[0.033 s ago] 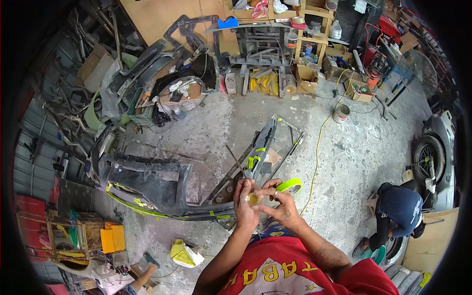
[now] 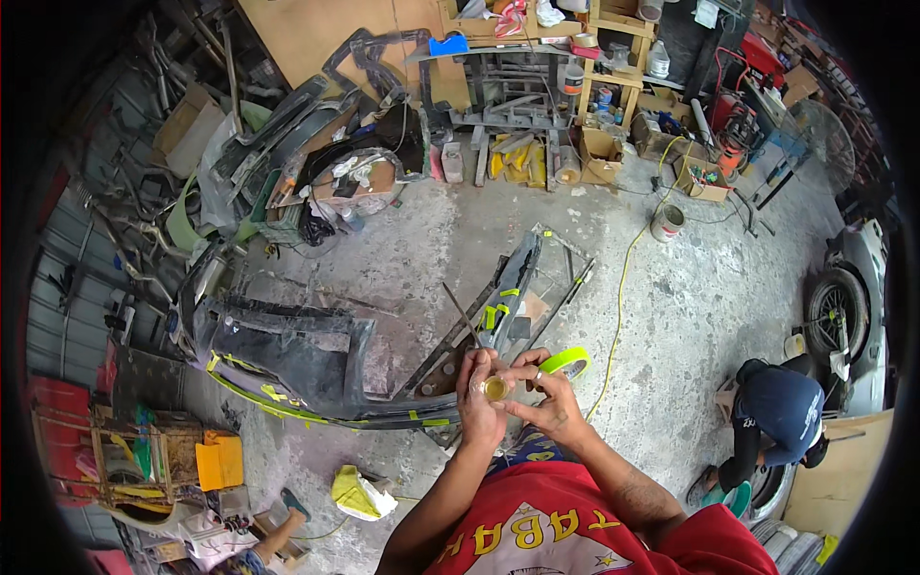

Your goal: The person applies bright green masking tape to the edges and seams of a gray car bumper mounted on a metal stand. They tear off strips of tape, smooth them onto the surface, and occasionally use a small tool to press the tape into crevices. The task continues across multiple sections of the bumper.

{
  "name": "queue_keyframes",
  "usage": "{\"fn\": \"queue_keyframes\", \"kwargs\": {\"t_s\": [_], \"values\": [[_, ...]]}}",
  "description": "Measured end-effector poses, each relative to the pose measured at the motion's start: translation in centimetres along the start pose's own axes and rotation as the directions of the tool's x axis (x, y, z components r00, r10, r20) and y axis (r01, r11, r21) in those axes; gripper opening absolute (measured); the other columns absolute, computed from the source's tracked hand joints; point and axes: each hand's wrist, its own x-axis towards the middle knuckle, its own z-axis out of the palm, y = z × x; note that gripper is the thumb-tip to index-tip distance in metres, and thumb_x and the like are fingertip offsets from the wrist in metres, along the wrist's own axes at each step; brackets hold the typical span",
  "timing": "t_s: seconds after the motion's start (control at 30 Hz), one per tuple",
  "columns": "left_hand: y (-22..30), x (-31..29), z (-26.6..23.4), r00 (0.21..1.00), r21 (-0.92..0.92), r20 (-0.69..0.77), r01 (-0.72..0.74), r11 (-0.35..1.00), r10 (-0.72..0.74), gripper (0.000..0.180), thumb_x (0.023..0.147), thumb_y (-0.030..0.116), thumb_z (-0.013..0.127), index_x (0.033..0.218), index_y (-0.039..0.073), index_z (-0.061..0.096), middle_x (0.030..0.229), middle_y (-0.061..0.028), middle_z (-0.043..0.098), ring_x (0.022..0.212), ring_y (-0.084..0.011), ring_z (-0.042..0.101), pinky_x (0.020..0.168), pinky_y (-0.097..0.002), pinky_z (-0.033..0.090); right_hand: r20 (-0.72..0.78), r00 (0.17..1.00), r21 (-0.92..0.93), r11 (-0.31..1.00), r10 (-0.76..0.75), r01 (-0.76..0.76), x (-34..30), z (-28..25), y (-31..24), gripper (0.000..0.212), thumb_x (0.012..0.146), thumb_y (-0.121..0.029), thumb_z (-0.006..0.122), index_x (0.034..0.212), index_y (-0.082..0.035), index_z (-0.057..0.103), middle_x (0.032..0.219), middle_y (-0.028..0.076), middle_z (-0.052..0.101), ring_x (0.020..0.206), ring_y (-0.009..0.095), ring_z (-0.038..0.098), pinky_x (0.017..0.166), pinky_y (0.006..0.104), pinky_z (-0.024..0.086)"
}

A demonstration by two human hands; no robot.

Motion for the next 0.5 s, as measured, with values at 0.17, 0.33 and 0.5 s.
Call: {"fn": "queue_keyframes", "kwargs": {"t_s": [0.17, 0.33, 0.5], "values": [[-0.2, 0.6, -0.2, 0.994, 0.126, -0.077, -0.062, 0.990, 0.072, 0.020, 0.107, 0.028, 0.057, 0.106, 0.008, 0.059, 0.085, -0.0005, 0.057, 0.076, -0.0099, 0.056, 0.071, -0.0259, 0.046, -0.017, 0.995, 0.038, 0.994, -0.103, 0.104, 0.6, -0.6, 0.9, 0.044, 0.074, -0.006, 0.087, 0.116, -0.011, 0.070, 0.118, 0.008, 0.064, 0.104, 0.020, 0.059, 0.077, 0.0310, 0.046], [2.4, 1.9, -9.1, 0.970, 0.585, -0.132, -0.089, 0.806, 0.203, 0.028, 0.105, 0.029, 0.061, 0.107, 0.003, 0.071, 0.075, 0.0016, 0.060, 0.066, -0.0063, 0.051, 0.062, -0.0227, 0.041, -0.082, 0.996, 0.105, 0.994, 0.016, -0.007, -0.4, -2.2, 5.6, 0.044, 0.077, 0.000, 0.082, 0.118, -0.006, 0.066, 0.114, 0.007, 0.066, 0.100, 0.016, 0.059, 0.080, 0.0273, 0.045], [7.3, 2.2, -15.0, 0.937, 0.735, -0.210, -0.038, 0.677, 0.279, 0.026, 0.100, 0.025, 0.069, 0.110, 0.002, 0.073, 0.076, -0.0024, 0.069, 0.063, -0.0064, 0.052, 0.060, -0.0223, 0.042, -0.270, 0.930, 0.185, 0.961, 0.249, -0.203, -0.7, -3.5, 10.0, 0.041, 0.078, -0.004, 0.084, 0.117, -0.005, 0.070, 0.096, -0.001, 0.062, 0.080, 0.007, 0.051, 0.070, 0.0226, 0.043]]}}
